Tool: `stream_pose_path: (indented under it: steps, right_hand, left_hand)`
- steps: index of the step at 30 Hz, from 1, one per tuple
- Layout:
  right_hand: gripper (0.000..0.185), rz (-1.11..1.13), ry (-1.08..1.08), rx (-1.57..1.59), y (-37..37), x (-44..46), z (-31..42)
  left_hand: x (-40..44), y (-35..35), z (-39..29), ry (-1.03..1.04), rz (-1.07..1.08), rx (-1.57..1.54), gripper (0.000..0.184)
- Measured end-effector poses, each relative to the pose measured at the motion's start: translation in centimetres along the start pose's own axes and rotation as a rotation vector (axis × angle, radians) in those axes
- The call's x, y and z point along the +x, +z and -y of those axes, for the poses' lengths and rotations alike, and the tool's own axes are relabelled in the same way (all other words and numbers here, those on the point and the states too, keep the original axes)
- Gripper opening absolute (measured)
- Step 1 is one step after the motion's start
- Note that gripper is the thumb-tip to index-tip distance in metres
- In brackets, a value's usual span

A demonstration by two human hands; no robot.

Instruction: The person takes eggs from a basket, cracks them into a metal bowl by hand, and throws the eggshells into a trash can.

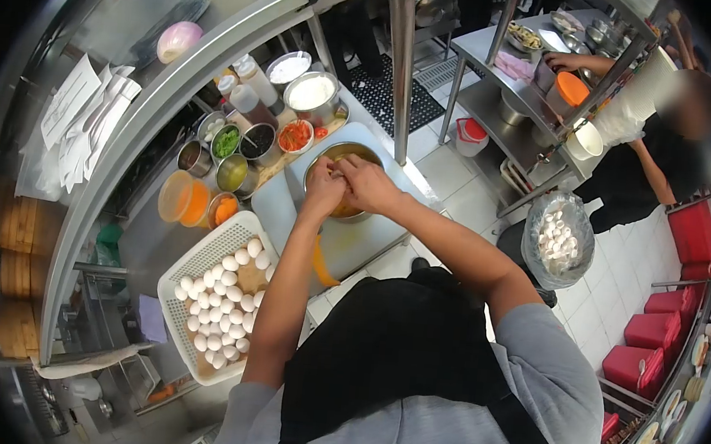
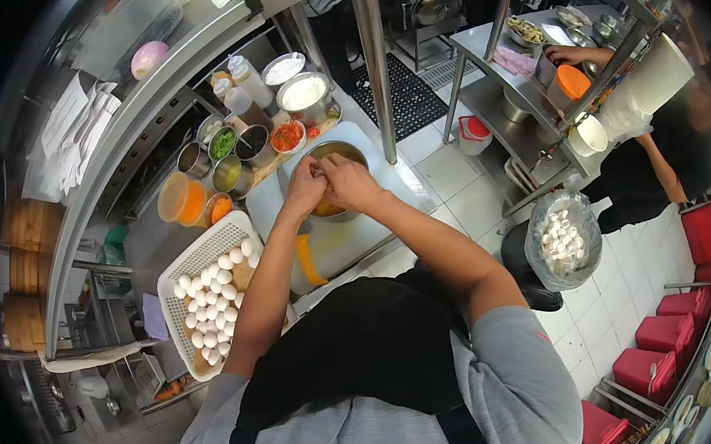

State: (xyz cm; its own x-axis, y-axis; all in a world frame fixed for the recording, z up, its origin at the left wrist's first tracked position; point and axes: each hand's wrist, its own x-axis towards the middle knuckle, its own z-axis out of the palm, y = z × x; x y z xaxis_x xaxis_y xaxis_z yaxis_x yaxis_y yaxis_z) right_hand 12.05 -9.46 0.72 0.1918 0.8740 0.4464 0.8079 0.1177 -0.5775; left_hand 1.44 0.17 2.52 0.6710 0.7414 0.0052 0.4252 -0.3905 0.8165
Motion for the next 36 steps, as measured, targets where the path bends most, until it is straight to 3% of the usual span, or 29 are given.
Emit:
stream_pose_path:
  steps: [3,7,9,11,13,15,17,18,20,21,23,27,29,33,36]
  right_hand:
    - [0.034,-0.002,-0.053,-0.023,-0.3,0.1,-1.8]
    - [0.04,0.083,-0.084,-0.006,-3.3,0.6,-1.4]
    - [0.046,0.016,-0.213,0.042,-4.4,1.0,-0.7]
    - [0.048,0.021,-0.233,0.035,-4.7,1.0,-0.1]
    - [0.047,-0.073,-0.218,0.085,-4.6,1.2,0.0]
    - [0.046,-0.13,-0.198,0.099,-5.2,0.7,-0.3]
    - [0.042,-0.269,0.024,0.28,-7.6,-0.9,0.0]
    - [0.041,-0.347,0.075,0.243,-8.9,-2.2,-0.5]
    - [0.041,-0.489,0.165,0.153,-11.7,-5.9,-2.6]
    - [0.041,-0.552,0.201,0.101,-12.9,-8.2,-4.1]
    - [0.042,-0.629,0.394,0.117,-15.2,-13.1,-6.3]
    - [0.04,-0.697,0.638,0.019,-19.3,-23.2,-10.2]
    - [0.04,-0.783,0.622,-0.061,-20.7,-26.1,-10.4]
    - [0.04,-0.797,0.836,-0.121,-22.1,-28.2,-8.2]
    - [0.039,-0.823,0.804,-0.123,-21.8,-28.2,-7.5]
  left_hand:
    - [-0.4,-0.6,0.1,0.097,-0.027,0.038,0.026]
    - [-0.4,-2.0,0.6,0.116,0.0,0.02,0.03]
    - [0.0,-2.4,1.1,0.255,-0.005,0.041,0.04]
    - [0.3,-2.3,1.0,0.214,0.062,-0.101,0.046]
    - [-0.4,-2.7,-2.0,0.074,0.23,-0.576,0.042]
    - [-1.2,-3.4,-2.8,0.048,0.22,-0.659,0.039]
    - [-1.9,-4.3,-2.1,0.168,0.03,-0.292,0.033]
    - [-2.4,-4.7,-2.0,0.171,0.038,-0.298,0.033]
    - [-3.3,-5.2,-1.7,0.291,0.176,0.066,0.028]
    - [-3.2,-4.6,-1.5,0.289,0.181,0.059,0.028]
    - [-2.6,-3.0,-0.6,0.566,0.269,0.337,0.027]
    - [-1.0,-0.8,0.9,0.638,0.395,0.44,0.025]
    - [-0.6,-0.3,1.0,0.682,0.428,0.464,0.02]
    - [-0.1,0.2,0.6,0.683,0.512,0.51,0.014]
    - [0.4,0.2,0.2,0.679,0.544,0.541,0.009]
